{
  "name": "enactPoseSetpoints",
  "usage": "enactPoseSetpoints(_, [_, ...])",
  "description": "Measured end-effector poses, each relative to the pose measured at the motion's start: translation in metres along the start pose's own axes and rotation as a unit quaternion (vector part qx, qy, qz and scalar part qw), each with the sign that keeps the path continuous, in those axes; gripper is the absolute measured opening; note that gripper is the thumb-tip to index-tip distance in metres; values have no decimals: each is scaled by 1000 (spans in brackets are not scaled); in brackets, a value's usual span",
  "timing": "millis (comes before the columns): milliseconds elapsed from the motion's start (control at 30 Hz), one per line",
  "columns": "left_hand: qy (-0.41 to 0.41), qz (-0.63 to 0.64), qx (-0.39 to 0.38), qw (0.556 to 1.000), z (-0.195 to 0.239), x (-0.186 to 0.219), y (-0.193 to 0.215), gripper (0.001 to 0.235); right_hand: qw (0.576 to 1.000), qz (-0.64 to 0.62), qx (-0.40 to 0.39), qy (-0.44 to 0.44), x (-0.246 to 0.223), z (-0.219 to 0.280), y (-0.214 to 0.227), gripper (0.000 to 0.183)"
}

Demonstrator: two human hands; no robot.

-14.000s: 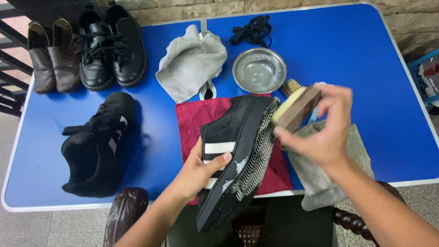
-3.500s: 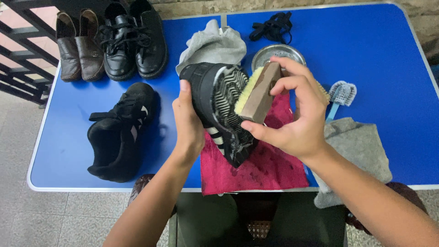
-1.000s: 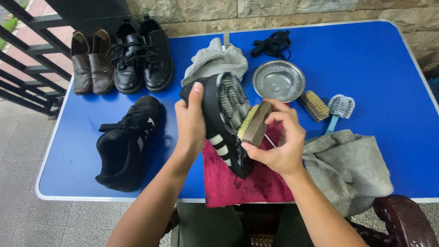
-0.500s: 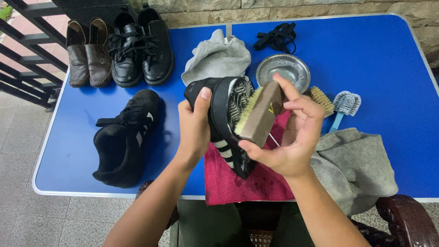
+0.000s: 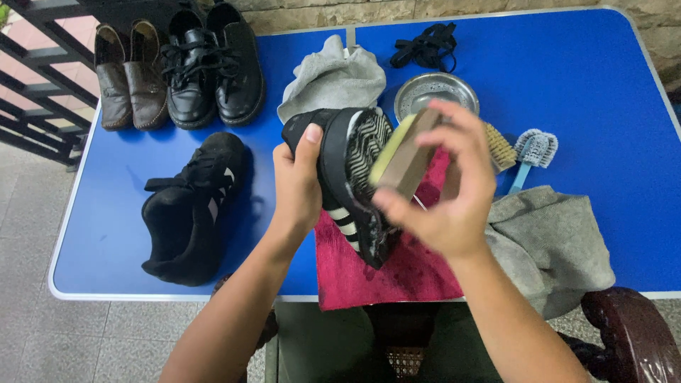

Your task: The person scrubs the sole of a black sneaker using a brush. They hold the shoe in their left hand and vigorously brush the bottom surface with their right hand, focusing on the tread pattern. The shoe is placed on a red cloth on a blue table.

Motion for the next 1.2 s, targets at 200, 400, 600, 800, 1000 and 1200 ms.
enactPoseSetpoints(200, [-13, -4, -37, 999, -1, -4, -4, 33, 987, -155, -4, -39, 7, -16, 3, 53])
enactPoseSetpoints(400, [-47, -27, -36, 998, 5, -1, 0, 34, 979, -195, -46, -22, -20, -19, -4, 63])
enactPoseSetpoints(600, [-22, -47, -8, 999, -9, -9, 4, 32, 981, -174, -37, -77, -28, -35, -14, 59])
enactPoseSetpoints(800, [-18, -63, -4, 998, -1, -8, 3, 34, 990, -86, -51, -100, -12, -57, -4, 53])
enactPoseSetpoints(1000, [-60, -84, -31, 994, 13, 8, -8, 30, 958, -136, -34, -251, 44, -24, 8, 40])
enactPoseSetpoints(1200, [-87, -86, -60, 991, 12, 15, -15, 37, 899, -257, 4, -356, 66, -5, 7, 33])
Point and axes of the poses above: each hand's wrist, its own z-axis away from the middle knuckle, its own y-axis out of the back of the hand, x = y × z, the point moved 10 cm from there along -z, towards the middle knuckle, and after that the axes turned 3 degrees about -z, right-handed, at the moved point
